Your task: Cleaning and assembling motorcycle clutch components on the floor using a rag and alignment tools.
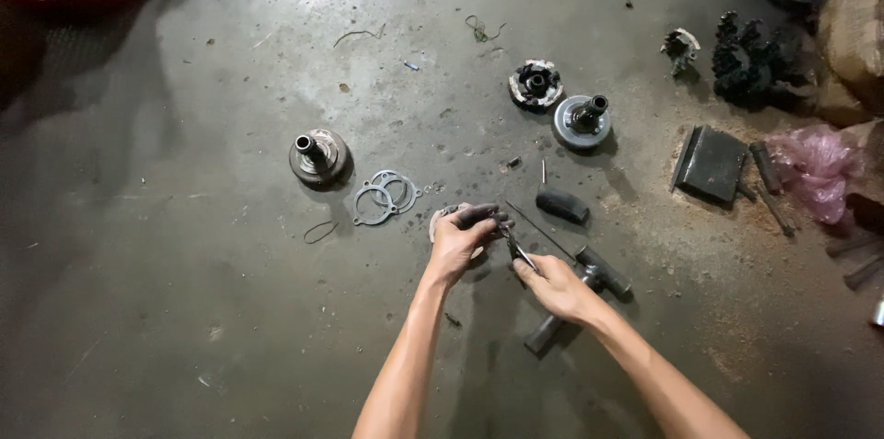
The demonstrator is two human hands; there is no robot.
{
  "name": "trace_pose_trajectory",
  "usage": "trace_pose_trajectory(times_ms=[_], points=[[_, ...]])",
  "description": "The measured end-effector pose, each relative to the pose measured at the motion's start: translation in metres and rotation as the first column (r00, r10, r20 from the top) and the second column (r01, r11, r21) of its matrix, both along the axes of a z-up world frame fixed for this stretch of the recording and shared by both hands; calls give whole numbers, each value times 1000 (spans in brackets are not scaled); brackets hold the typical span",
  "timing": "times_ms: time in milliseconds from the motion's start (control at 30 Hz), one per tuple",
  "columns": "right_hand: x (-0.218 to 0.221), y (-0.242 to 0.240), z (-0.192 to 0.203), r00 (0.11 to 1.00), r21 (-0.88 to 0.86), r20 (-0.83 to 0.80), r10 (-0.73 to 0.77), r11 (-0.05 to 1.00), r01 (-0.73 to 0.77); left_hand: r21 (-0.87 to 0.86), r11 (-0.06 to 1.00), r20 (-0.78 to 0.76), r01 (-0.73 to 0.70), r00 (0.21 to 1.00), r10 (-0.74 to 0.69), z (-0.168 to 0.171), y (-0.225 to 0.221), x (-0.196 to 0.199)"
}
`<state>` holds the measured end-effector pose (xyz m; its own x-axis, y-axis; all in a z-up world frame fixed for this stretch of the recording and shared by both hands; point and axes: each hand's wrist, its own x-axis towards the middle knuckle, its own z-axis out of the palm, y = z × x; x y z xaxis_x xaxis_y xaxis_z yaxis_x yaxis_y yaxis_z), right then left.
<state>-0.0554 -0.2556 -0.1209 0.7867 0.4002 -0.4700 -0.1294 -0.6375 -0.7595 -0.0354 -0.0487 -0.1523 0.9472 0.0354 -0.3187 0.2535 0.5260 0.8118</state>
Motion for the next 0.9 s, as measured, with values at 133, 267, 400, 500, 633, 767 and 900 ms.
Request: trace_pose_trajectory(times_ms=[133, 267, 400, 500, 633, 767, 900], points=[[4, -2, 3, 1000, -76, -13, 9, 997, -10, 382, 923, 14, 47, 998, -56, -10, -2, 0], [6, -7, -2, 999, -122, -10, 33, 992, -34, 667, 743, 186, -58, 978, -90, -15, -10, -6], [7, -7, 7, 998, -184, -13, 55, 981, -56, 720, 681, 342, -137, 923, -176, -18, -16, -4], [7, -2, 21, 998, -216, -22, 55, 975, -59, 696, 695, 417, -181, 890, -186, -12, -18, -5], [9, -3, 16, 997, -243, -17, 72, 967, -74, 719, 657, 469, -225, 855, -221, -17, -19, -6], [9, 2, 25, 997, -272, -35, 67, 959, -74, 745, 630, 473, -220, 840, -265, -24, -19, -7], [8, 4, 21, 997, -273, -78, -6, 962, -16, 743, 628, 486, -232, 832, -268, -26, -21, -9]])
